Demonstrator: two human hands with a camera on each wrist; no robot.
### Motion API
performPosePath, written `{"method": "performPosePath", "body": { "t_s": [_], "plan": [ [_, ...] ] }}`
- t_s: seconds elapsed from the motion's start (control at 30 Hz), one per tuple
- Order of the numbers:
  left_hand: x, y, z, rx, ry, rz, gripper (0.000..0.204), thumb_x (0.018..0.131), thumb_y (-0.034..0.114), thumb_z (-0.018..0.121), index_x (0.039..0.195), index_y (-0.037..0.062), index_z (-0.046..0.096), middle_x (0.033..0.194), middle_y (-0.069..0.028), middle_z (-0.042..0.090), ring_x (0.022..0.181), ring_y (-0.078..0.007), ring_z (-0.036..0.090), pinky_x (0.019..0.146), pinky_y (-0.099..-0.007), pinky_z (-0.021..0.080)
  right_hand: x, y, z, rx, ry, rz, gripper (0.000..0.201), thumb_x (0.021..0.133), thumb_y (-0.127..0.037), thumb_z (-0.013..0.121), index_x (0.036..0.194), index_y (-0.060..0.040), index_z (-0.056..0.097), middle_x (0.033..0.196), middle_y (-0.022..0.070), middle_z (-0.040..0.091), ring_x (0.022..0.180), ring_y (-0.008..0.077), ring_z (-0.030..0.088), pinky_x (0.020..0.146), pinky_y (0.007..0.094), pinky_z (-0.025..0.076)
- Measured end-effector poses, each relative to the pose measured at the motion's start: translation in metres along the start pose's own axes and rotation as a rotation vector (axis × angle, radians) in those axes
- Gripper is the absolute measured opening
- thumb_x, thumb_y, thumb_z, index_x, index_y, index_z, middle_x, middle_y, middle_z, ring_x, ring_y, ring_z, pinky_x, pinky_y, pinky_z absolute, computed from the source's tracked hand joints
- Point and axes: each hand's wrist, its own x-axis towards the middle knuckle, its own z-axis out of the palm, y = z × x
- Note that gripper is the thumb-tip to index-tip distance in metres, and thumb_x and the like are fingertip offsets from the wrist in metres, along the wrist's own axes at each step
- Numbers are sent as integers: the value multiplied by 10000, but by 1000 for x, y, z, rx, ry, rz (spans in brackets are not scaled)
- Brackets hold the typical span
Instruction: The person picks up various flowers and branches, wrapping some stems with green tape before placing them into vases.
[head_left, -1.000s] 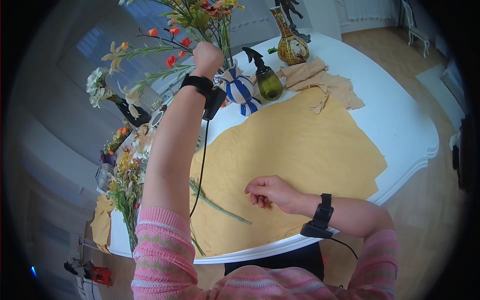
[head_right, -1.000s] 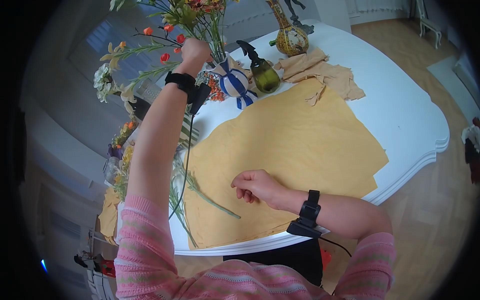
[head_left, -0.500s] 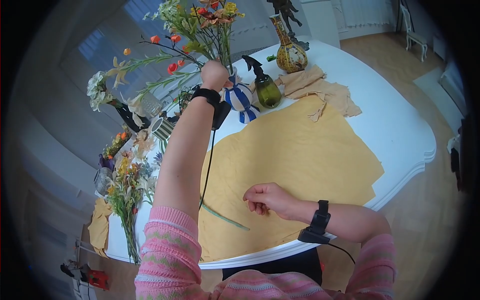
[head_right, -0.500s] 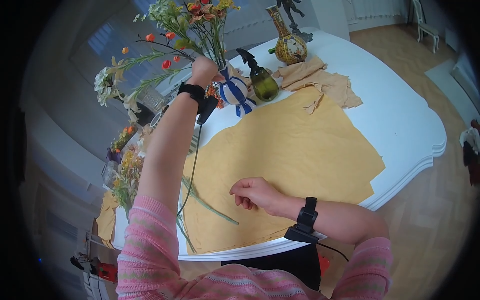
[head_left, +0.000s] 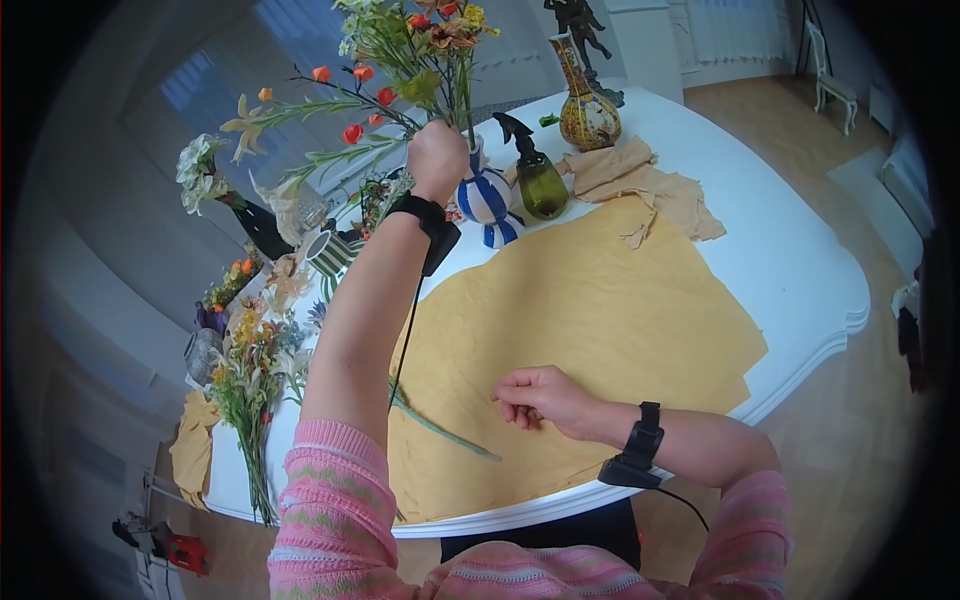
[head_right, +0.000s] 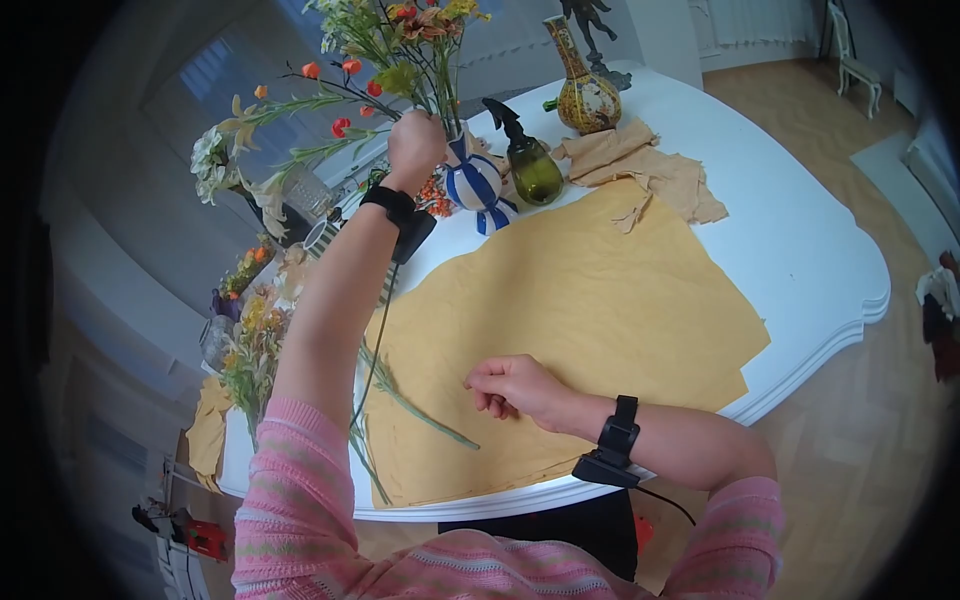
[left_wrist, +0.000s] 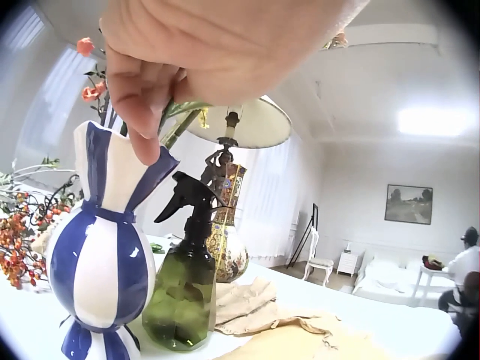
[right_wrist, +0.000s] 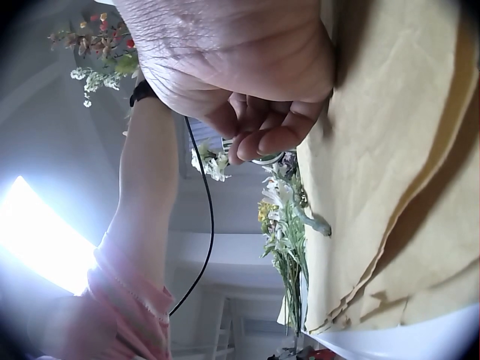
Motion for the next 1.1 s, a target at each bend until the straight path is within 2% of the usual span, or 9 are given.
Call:
{"method": "performPosePath", "body": {
  "t_s": [0.07, 0.13, 0.27, 0.33, 0.57, 0.67, 0.8, 0.9, 1.1],
  "plan": [
    [-3, 3, -8, 16, -14, -21, 280, 876, 242, 561, 931, 3, 694, 946, -265, 665, 938, -426, 636, 823, -480, 506, 1, 0, 0, -3, -2, 9, 168, 927, -199, 585, 828, -69, 622, 696, 6, 612, 573, 72, 535, 506, 220, 412],
    [-1, 0, -10, 93, -49, 20, 329, 917, 293, 489, 924, 23, 677, 687, -140, 689, 682, -267, 700, 739, -380, 531, 0, -1, 0, -3, -8, 3, 168, 930, -195, 583, 825, -70, 620, 699, 5, 611, 573, 72, 536, 506, 217, 412],
    [-24, 3, -14, 53, 6, 47, 335, 904, 313, 515, 975, 27, 673, 753, -140, 702, 738, -282, 699, 741, -396, 528, 0, -1, 0, -11, -15, 7, 158, 931, -196, 586, 843, -70, 621, 701, 6, 611, 576, 71, 538, 512, 213, 415],
    [-45, 8, -18, 61, 103, 20, 299, 865, 265, 582, 1052, 44, 655, 953, -183, 692, 899, -403, 651, 800, -475, 513, -1, -2, -1, 47, -60, -6, 144, 928, -201, 595, 882, -68, 625, 720, 7, 617, 576, 69, 538, 522, 210, 420],
    [-145, -33, -45, -321, -20, 338, 305, 862, 174, 630, 1130, 30, 601, 875, -109, 714, 735, -285, 696, 672, -386, 543, -2, -4, -1, 43, -138, 43, 150, 934, -172, 586, 987, -36, 617, 792, 34, 629, 633, 82, 570, 577, 193, 435],
    [-203, -64, -64, -594, -217, 281, 247, 879, 124, 634, 1096, 6, 623, 841, -123, 708, 684, -208, 696, 631, -319, 545, -2, -4, 1, 37, -99, 26, 153, 920, -196, 611, 974, -55, 626, 774, 19, 628, 626, 61, 568, 558, 201, 438],
    [-282, -102, -111, -562, -399, 181, 167, 889, 93, 629, 1016, -5, 671, 837, -130, 704, 653, -172, 677, 624, -273, 542, 0, -4, 4, 50, -72, 77, 145, 925, -172, 595, 992, -46, 623, 784, 27, 625, 631, 76, 568, 569, 208, 443],
    [-327, -135, -142, -507, -339, 206, 171, 881, 95, 638, 1018, -2, 673, 832, -121, 704, 677, -175, 681, 635, -271, 540, 2, -2, 4, 19, -40, 63, 141, 931, -148, 578, 1001, -33, 618, 786, 38, 619, 640, 93, 566, 579, 214, 449],
    [-395, -196, -190, -506, -208, -117, 183, 855, 91, 657, 1017, 7, 673, 844, -127, 700, 640, -207, 654, 606, -281, 525, 8, -2, 18, -93, 70, 41, 136, 936, -144, 569, 978, -23, 614, 769, 40, 612, 644, 96, 560, 581, 208, 452]
  ]
}}
